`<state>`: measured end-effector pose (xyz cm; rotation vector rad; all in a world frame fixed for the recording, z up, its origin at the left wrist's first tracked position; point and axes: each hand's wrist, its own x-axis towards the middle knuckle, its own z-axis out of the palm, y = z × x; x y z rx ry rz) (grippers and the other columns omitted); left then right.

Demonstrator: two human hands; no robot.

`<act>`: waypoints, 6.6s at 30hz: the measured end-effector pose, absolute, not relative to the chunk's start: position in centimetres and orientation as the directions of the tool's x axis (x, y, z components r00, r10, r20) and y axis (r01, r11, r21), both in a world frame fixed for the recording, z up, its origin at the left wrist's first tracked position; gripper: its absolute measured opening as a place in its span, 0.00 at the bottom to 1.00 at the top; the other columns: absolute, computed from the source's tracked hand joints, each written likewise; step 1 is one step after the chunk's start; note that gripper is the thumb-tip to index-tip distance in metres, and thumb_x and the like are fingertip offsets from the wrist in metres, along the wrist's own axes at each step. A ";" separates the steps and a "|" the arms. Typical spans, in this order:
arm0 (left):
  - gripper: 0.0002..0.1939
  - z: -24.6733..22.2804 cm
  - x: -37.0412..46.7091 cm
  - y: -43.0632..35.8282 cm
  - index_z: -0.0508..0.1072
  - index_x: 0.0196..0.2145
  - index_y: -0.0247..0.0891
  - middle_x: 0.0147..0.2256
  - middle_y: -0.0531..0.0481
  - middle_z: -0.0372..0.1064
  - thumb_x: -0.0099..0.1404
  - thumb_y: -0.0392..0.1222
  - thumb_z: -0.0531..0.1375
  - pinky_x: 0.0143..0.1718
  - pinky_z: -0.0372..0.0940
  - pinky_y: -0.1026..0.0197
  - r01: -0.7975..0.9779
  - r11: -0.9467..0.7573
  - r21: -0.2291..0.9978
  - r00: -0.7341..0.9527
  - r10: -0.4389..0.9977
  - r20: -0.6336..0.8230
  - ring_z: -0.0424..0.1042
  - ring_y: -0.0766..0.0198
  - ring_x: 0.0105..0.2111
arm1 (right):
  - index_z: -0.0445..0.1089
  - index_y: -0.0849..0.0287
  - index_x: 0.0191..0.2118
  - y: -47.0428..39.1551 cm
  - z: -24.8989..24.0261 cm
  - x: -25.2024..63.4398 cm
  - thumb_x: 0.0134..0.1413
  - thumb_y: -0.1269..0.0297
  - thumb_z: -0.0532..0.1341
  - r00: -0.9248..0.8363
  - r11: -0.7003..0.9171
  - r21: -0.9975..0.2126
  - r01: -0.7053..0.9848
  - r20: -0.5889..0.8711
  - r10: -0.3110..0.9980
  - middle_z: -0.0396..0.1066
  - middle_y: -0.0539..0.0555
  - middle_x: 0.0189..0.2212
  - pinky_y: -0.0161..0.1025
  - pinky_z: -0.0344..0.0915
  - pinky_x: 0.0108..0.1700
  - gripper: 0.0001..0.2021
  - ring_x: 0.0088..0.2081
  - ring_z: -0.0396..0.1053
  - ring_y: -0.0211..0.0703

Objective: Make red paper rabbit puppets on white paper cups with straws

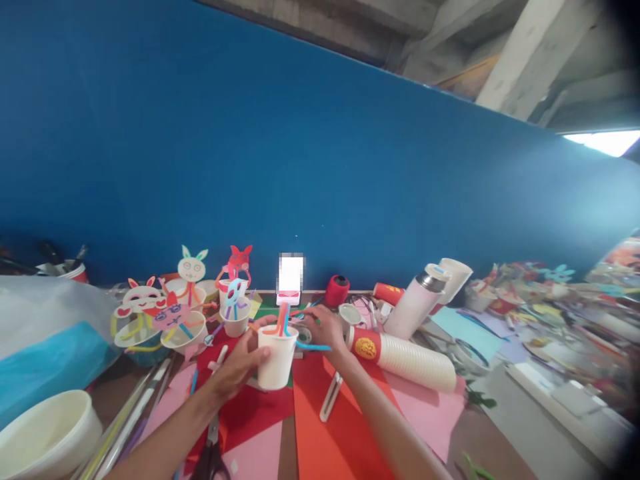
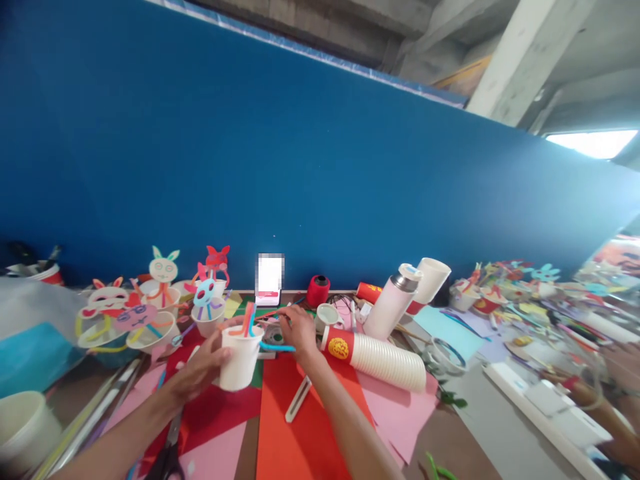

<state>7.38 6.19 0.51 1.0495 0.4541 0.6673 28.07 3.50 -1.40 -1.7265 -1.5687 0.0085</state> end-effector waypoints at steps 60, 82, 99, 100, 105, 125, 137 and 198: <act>0.32 -2.5 8.5 5.2 0.56 0.48 0.38 0.42 0.40 0.70 0.48 0.43 0.64 0.35 0.66 0.58 -0.306 0.388 0.869 0.687 0.722 -0.080 0.70 0.53 0.39 | 0.61 0.60 0.26 1.6 3.3 23.8 0.43 0.58 0.59 0.487 0.093 -0.992 -0.087 0.039 0.873 0.62 0.45 0.18 0.27 0.54 0.18 0.10 0.19 0.58 0.30; 0.30 -2.2 9.1 4.2 0.58 0.47 0.39 0.39 0.44 0.70 0.47 0.44 0.65 0.33 0.66 0.59 -0.313 0.333 0.890 0.642 0.765 -0.060 0.70 0.54 0.38 | 0.60 0.59 0.27 1.8 2.9 22.8 0.45 0.61 0.56 0.547 0.063 -0.998 -0.031 0.036 0.836 0.65 0.48 0.20 0.28 0.58 0.16 0.07 0.18 0.62 0.33; 0.26 -2.1 8.7 5.1 0.62 0.49 0.40 0.48 0.41 0.65 0.57 0.57 0.52 0.44 0.61 0.55 -0.459 0.322 0.828 0.671 0.737 0.085 0.64 0.52 0.47 | 0.61 0.59 0.26 1.7 3.3 23.7 0.45 0.59 0.58 0.518 0.105 -0.994 -0.003 0.088 0.851 0.66 0.49 0.20 0.31 0.60 0.22 0.09 0.22 0.65 0.36; 0.26 -1.6 8.5 5.7 0.64 0.48 0.38 0.48 0.40 0.65 0.58 0.57 0.49 0.45 0.60 0.55 -0.468 0.314 0.826 0.661 0.745 0.091 0.63 0.52 0.48 | 0.60 0.59 0.25 1.6 3.4 23.9 0.45 0.59 0.58 0.508 0.110 -0.994 -0.002 0.094 0.856 0.66 0.48 0.20 0.31 0.60 0.22 0.09 0.21 0.65 0.36; 0.20 1.5 7.1 8.1 0.67 0.45 0.38 0.46 0.42 0.67 0.55 0.47 0.58 0.43 0.61 0.56 -0.294 0.203 0.934 0.626 0.780 0.027 0.64 0.52 0.48 | 0.59 0.60 0.24 1.5 3.0 23.1 0.46 0.61 0.57 0.426 0.109 -0.993 0.053 0.121 0.897 0.66 0.48 0.19 0.31 0.58 0.22 0.09 0.21 0.63 0.35; 0.14 2.9 8.0 6.9 0.74 0.34 0.33 0.26 0.49 0.72 0.47 0.41 0.64 0.34 0.63 0.60 -0.163 0.152 0.975 0.766 0.642 0.028 0.70 0.60 0.29 | 0.57 0.59 0.23 1.2 2.4 20.2 0.47 0.60 0.56 0.360 0.079 -0.990 0.119 0.117 0.926 0.57 0.45 0.15 0.28 0.50 0.16 0.09 0.16 0.53 0.31; 0.16 3.2 7.8 6.3 0.73 0.36 0.35 0.23 0.51 0.72 0.47 0.39 0.64 0.22 0.60 0.67 -0.073 0.197 0.978 0.722 0.686 -0.085 0.69 0.65 0.23 | 0.58 0.58 0.23 1.1 2.6 20.7 0.47 0.62 0.55 0.374 0.086 -0.955 0.285 0.193 0.907 0.59 0.44 0.16 0.29 0.51 0.20 0.08 0.17 0.55 0.32; 0.05 2.6 7.7 6.9 0.70 0.21 0.33 0.19 0.56 0.66 0.48 0.38 0.57 0.23 0.52 0.68 0.132 0.138 0.982 0.717 0.670 -0.191 0.60 0.70 0.20 | 0.59 0.58 0.22 0.7 2.5 21.4 0.48 0.64 0.53 0.293 0.029 -0.700 0.714 0.336 0.895 0.60 0.44 0.16 0.30 0.46 0.22 0.07 0.19 0.56 0.33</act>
